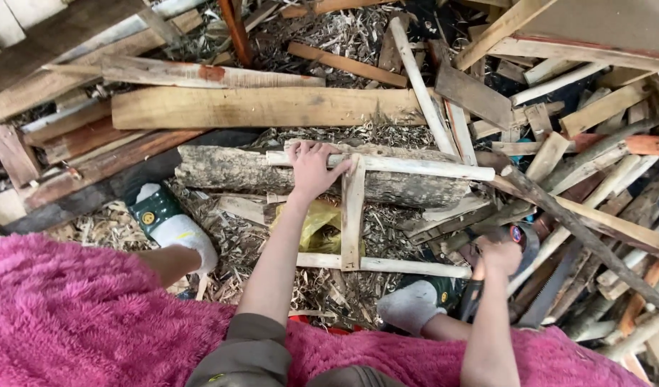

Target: Hammering nails into wooden strips to assemble a small ladder-like structure

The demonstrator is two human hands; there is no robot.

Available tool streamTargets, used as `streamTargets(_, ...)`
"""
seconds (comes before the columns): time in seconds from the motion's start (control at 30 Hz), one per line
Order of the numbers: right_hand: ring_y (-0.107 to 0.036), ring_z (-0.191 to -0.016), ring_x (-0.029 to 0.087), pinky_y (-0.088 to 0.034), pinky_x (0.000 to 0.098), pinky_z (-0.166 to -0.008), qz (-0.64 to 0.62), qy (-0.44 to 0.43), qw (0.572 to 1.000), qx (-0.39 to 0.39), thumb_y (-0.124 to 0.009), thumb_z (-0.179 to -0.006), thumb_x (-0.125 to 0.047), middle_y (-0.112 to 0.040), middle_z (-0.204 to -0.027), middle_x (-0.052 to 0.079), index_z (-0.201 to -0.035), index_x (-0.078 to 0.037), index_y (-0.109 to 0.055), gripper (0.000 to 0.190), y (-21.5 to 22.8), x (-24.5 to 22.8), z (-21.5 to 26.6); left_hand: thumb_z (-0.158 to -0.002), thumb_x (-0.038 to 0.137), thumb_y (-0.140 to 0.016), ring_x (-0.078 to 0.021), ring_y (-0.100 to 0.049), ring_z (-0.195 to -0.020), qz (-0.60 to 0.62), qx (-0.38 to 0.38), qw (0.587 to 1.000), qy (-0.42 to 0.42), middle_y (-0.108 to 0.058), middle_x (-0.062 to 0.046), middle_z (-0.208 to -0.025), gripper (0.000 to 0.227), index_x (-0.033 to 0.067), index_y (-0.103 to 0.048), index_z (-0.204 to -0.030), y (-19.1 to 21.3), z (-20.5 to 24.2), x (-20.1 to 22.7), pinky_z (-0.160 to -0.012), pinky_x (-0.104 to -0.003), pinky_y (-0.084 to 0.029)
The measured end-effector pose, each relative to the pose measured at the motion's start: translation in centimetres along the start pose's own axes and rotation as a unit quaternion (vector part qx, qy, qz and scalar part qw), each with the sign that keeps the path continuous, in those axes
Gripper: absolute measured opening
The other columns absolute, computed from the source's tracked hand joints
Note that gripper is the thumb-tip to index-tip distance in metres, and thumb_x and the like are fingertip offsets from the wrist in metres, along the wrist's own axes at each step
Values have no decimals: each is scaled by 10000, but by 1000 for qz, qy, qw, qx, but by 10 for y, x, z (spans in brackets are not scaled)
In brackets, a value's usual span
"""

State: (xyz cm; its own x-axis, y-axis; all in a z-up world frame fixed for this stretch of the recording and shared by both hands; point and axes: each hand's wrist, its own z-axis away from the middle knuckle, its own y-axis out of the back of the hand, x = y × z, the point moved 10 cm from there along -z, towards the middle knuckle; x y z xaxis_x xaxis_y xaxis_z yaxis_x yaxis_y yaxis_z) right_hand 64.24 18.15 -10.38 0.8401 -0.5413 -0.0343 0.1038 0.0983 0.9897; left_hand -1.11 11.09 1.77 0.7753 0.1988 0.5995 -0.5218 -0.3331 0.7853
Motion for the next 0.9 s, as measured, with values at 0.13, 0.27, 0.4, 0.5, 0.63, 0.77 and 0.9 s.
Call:
streamTargets(0.13,-705,-999,452,-551,580,-797,-106,50,993,23,-504,-994,-424,-743,-940,269,-1023,-34,-782,479,51,-65,83,-1063,513,-487,-186,-589,-1159,7,1,1000,6,-731,25,-1060,329,264,-702,-1040,-18,-3,-15,-1155,-526,-195)
streamTargets(0.27,-657,-931,220,-504,288,-786,-126,365,922,-10,-487,-925,53,-673,-924,124,-1088,14,-692,265,99,-193,180,-1123,351,-416,-174,-673,-1092,274,61,957,79,-761,-30,-1048,350,196,-728,-1092,3,-1,-24,-1180,-449,-195)
streamTargets(0.4,-695,-863,270,-598,353,-737,-305,261,887,-226,-517,-823,233,-688,-944,155,-1381,-35,-599,625,114,-279,249,-1139,304,-409,-215,-684,-1102,491,159,845,138,-777,-94,-1046,378,114,-735,-1119,42,-2,-20,-1122,-453,-377)
streamTargets(0.5,-721,-675,248,-602,345,-630,-356,350,824,-267,-369,-1032,72,-678,-898,179,-1461,-39,-502,463,112,-324,285,-1068,410,-537,-35,-689,-791,674,217,662,247,-688,87,-819,318,175,-674,-904,29,-1,-32,-778,-175,-531)
streamTargets(0.63,-747,-891,360,-581,477,-788,-275,381,849,-242,-455,-1011,17,-755,-960,201,-1426,-96,-559,443,135,-345,319,-1063,478,-486,2,-247,-336,885,67,418,193,-254,158,-462,532,261,-395,-586,43,-23,16,-327,-106,-242)
streamTargets(0.77,-755,-873,314,-663,424,-815,-402,259,826,-299,-397,-1028,67,-623,-972,190,-1478,23,-413,452,122,-323,322,-1087,476,-432,-16,-322,-346,981,-35,187,47,-365,118,-485,529,241,-437,-614,56,-33,68,-335,-149,-303)
streamTargets(0.9,-760,-816,378,-664,474,-791,-467,186,823,-262,-489,-1007,76,-536,-1001,210,-1351,126,-512,349,125,-314,333,-1077,519,-423,-26,-377,-372,993,-65,96,-17,-373,84,-508,521,219,-421,-651,86,-24,103,-424,-186,-407)
